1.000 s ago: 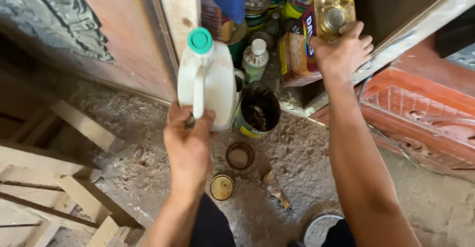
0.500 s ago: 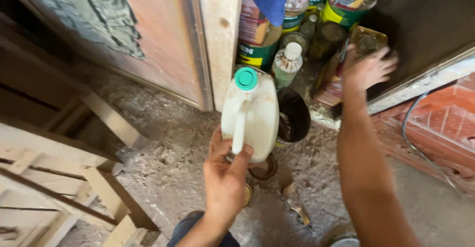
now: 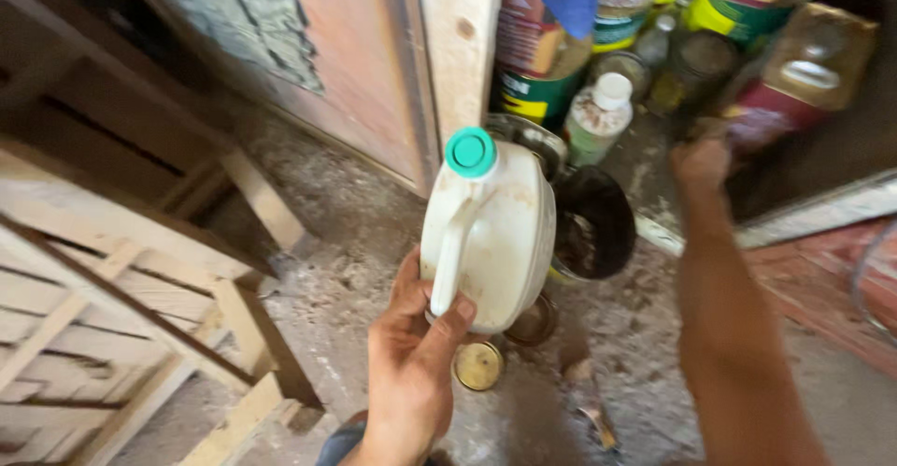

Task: The person sands the carved legs and edges of a wooden table with a piece of sandpaper, then walks to a shelf, opens a can of wood stain, pours thinner from a plastic jug into a can, and mixes the liquids. They return to the table and rub the tabletop by hand.

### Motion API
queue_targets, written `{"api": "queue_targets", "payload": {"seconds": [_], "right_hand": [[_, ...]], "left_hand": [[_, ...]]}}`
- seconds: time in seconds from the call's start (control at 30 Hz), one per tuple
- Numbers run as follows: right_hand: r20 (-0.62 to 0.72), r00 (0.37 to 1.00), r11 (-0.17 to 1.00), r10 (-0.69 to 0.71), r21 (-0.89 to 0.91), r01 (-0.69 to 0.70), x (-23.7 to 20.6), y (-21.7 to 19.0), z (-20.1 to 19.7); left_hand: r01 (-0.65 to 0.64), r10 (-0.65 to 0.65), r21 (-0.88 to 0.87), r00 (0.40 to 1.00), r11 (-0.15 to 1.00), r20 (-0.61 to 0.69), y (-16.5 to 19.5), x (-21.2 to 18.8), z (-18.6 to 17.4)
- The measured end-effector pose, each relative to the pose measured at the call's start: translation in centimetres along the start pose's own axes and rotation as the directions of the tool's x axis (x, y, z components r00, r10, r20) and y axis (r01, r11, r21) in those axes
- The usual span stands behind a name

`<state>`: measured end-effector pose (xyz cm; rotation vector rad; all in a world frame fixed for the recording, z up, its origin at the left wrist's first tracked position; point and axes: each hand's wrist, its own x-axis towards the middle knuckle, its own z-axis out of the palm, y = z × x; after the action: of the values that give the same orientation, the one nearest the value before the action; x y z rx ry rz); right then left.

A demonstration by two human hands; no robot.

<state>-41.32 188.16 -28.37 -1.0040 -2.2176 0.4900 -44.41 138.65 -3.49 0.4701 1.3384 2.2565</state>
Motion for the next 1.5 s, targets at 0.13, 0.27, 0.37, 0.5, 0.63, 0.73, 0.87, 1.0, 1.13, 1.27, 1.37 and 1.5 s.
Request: {"api": "queue_targets", "payload": {"seconds": [0.13,0.27,0.37,0.5,0.63,0.73,0.87,1.0,1.13,1.27,1.37,1.5], "right_hand": [[0.236,0.95,0.976,0.202,0.025,-0.214,2.2,-1.1,-2.4],[0.203,0.962,0.983,0.183,-0.038,-0.179,1.6,-0.6,-2.3],[0.193,0.968,0.984,0.16,-0.111,-0.14,-1.3,-0.2,-1.3],[-0.045,0.97,0.919,-0.237,-0.333,0.209,-4.3,-0.3,-2.6],[-0.234,0.894,0.885,-0.381,-0.372,0.28,-1.9,-3.0,-7.1],[-0.171,0.959,0.973,-0.225,-0.099,0.21,-1.2,-6.2,-10.4],[-0.161,0.976,0.968,-0.148,0.18,0.176,-6.0,-11.4,-16.9],[-0.08,0.997,0.952,-0.006,0.303,0.03,-13.9,-17.0,-26.1],[-0.014,0.993,0.885,0.121,0.455,-0.101,-20.1,-19.8,-31.5],[0.158,0.97,0.932,0.182,0.286,-0.222,-21.8,-17.3,-31.0],[0.224,0.922,0.939,0.316,0.066,-0.338,-22.1,-12.7,-27.5],[0.384,0.862,0.941,0.331,-0.059,-0.334,-23.6,-3.8,-20.0]], "left_hand": [[0.089,-0.084,0.059,0.993,0.994,-0.088,0.1,-0.7,-1.1],[0.118,-0.1,0.171,0.989,0.978,-0.11,0.0,-0.9,-1.5],[0.164,-0.142,0.207,0.983,0.964,-0.116,0.2,-0.8,-1.2],[0.201,-0.19,0.147,0.978,0.968,-0.084,0.4,-0.5,-0.4],[0.229,-0.225,0.097,0.973,0.969,-0.049,0.5,-0.7,0.6],[0.263,-0.261,0.08,0.965,0.961,-0.037,0.9,-1.5,1.1],[0.279,-0.279,0.04,0.96,0.959,0.003,1.8,-2.8,2.4],[0.284,-0.303,0.183,0.949,0.941,0.083,1.3,-3.5,5.6],[0.361,-0.37,0.114,0.927,0.926,0.07,-3.2,-5.3,10.2],[0.132,-0.203,0.336,0.962,0.932,0.184,-12.1,-6.4,13.2],[-0.151,0.069,0.394,0.974,0.907,0.214,-20.4,-6.6,15.1],[-0.211,0.129,0.643,0.976,0.736,0.174,-29.9,-7.0,16.6]]}}
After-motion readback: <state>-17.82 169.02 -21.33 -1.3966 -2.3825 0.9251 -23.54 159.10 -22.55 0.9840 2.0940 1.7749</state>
